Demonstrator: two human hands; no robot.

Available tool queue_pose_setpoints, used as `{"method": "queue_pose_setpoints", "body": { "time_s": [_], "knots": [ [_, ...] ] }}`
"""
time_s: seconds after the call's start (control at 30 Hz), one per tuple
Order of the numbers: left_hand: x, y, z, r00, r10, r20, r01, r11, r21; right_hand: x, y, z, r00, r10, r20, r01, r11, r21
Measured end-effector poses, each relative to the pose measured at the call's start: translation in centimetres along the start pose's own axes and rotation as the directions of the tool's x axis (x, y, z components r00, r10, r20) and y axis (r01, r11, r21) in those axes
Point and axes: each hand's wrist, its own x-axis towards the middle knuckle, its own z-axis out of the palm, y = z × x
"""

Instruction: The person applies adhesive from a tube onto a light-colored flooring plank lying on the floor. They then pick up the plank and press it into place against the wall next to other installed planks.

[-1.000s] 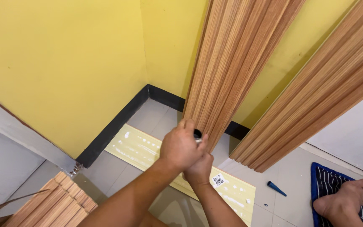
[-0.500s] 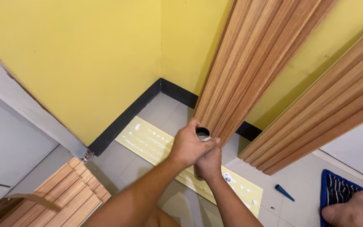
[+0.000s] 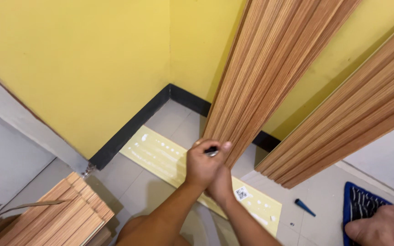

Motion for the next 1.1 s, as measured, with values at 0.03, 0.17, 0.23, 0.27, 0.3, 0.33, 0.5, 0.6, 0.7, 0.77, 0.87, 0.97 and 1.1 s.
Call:
{"method": "queue_pose_setpoints", "body": {
  "time_s": [0.03,0.17,0.23,0.27,0.3,0.33,0.5,0.6,0.7,0.77,0.87,0.97,1.1],
  "knots": [
    [-0.2,-0.2,0.1,0.999,0.022,0.033,-0.023,0.999,0.024,0.3,0.6,0.2,0.999,-0.023,0.023,0.023,0.999,-0.024],
    [0.2,-0.8,0.5,0.998,-0.054,0.022,0.053,0.996,0.073,0.9,2.8,1.0,0.998,0.049,-0.027,-0.043,0.982,0.186],
    [0.4,-1.1,0.7,0.999,-0.048,0.017,0.047,0.996,0.072,1.0,3.5,1.0,0.999,0.029,-0.030,-0.023,0.982,0.189],
    [0.4,-1.3,0.9,0.998,-0.063,0.026,0.061,0.996,0.072,1.1,3.7,1.0,0.999,-0.012,-0.044,0.019,0.986,0.166],
    [0.4,-1.6,1.0,0.996,-0.080,0.037,0.078,0.994,0.071,1.1,3.9,1.0,0.997,-0.050,-0.059,0.058,0.988,0.141],
    [0.3,-1.8,1.2,0.994,-0.097,0.048,0.094,0.993,0.071,1.1,4.0,0.9,0.993,-0.089,-0.073,0.097,0.988,0.116],
    [0.6,-2.6,1.8,0.999,-0.018,0.031,0.013,0.990,0.142,1.6,4.2,0.7,0.991,-0.119,-0.069,0.108,0.984,-0.142],
    [1.0,-2.7,1.9,0.999,0.026,0.025,-0.029,0.991,0.134,2.0,4.4,0.7,0.992,-0.106,-0.065,0.096,0.985,-0.146],
    [0.9,-2.7,1.6,1.000,0.012,0.028,-0.015,0.992,0.125,2.1,4.8,1.0,0.987,-0.152,-0.053,0.140,0.972,-0.187],
    [0.9,-2.6,1.5,1.000,-0.013,0.024,0.010,0.993,0.120,2.3,4.9,1.3,0.984,-0.171,-0.042,0.158,0.962,-0.224],
    [1.1,-2.7,1.1,0.999,-0.041,0.002,0.040,0.992,0.117,2.4,4.8,1.7,0.983,-0.181,-0.024,0.167,0.945,-0.279],
    [1.0,-3.0,1.0,0.998,-0.059,-0.011,0.060,0.989,0.137,2.1,4.8,1.8,0.984,-0.178,-0.021,0.166,0.950,-0.264],
    [1.3,-2.9,0.7,0.998,-0.068,-0.018,0.070,0.987,0.145,1.7,4.0,1.8,0.997,-0.026,-0.075,0.025,1.000,-0.017]
  ]
}}
